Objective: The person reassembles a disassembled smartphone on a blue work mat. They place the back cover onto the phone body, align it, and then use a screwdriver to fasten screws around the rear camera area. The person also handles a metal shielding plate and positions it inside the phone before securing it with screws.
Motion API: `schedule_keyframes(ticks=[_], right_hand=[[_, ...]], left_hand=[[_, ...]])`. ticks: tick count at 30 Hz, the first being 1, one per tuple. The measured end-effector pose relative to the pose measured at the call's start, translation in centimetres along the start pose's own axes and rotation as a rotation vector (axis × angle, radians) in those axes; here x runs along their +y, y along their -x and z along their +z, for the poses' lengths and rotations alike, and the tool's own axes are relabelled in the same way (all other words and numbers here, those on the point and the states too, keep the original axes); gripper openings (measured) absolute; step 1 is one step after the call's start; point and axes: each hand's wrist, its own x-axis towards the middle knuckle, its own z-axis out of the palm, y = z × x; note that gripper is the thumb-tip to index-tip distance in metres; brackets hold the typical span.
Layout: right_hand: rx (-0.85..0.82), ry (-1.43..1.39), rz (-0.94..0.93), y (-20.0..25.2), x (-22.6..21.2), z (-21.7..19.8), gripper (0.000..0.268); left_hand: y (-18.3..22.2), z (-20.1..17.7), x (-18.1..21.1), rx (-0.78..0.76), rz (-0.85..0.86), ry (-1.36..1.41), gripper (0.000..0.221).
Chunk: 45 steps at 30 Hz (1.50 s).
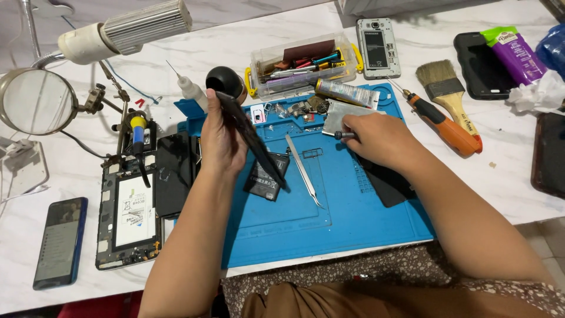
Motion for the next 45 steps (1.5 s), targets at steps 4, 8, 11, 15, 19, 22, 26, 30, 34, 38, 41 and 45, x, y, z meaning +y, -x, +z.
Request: schedule_keyframes(ticks=[4, 8, 11, 15, 19, 22, 26, 30, 34, 38, 41, 45], right_hand=[[0.005, -0.016, 0.013, -0.3, 0.2, 0.0, 0.041], [-0.002, 0.008, 0.064, 0.3, 0.0, -0.9, 0.04], [-0.004, 0.013, 0.101, 0.9, -0.5, -2.0, 0.045], [-0.071, 0.053, 0.134, 0.7, 0.1, -2.3, 0.075], [-0.104, 0.056, 0.152, 1.5, -0.3, -3.2, 0.085], [-0.075, 0.05, 0.154, 1.3, 0.4, -3.1, 0.085], [-0.1, 0.057, 0.177, 1.4, 1.7, -3.4, 0.09], [-0.074, 0.017, 0.156, 1.0, 2.5, -3.3, 0.08], [-0.051, 0.001, 0.133, 0.4, 3.5, -2.3, 0.069], [0.0, 0.024, 0.128, -0.1, 4.4, -1.5, 0.052], [0.056, 0.049, 0.153, -0.6, 5.5, -1.2, 0.046], [-0.039, 0.133, 0.296, -1.6, 6.7, -0.9, 0.048]], left_hand=[[-0.6, -0.3, -0.6, -0.026, 0.056, 0.037, 0.041], [-0.6, -0.8, -0.7, 0.017, 0.066, 0.036, 0.044], [-1.9, -2.3, -1.4, 0.001, 0.037, 0.005, 0.045], [-3.8, -4.7, -2.4, -0.201, 0.002, 0.14, 0.046], [-3.1, -4.0, -2.7, -0.198, 0.111, 0.016, 0.047], [-3.4, -4.3, -3.4, -0.248, 0.179, -0.015, 0.049], [-3.0, -3.9, -3.8, -0.435, 0.367, -0.102, 0.078], [-2.7, -3.9, -4.1, -0.519, 0.52, -0.364, 0.122], [-2.4, -3.6, -3.8, -0.586, 0.605, -0.542, 0.122], [-1.9, -3.7, -3.7, -0.561, 0.607, -0.578, 0.108], [-1.0, -2.8, -3.2, -0.496, 0.558, -0.551, 0.097], [-0.1, -1.9, -2.0, -0.373, 0.317, -0.301, 0.094]])
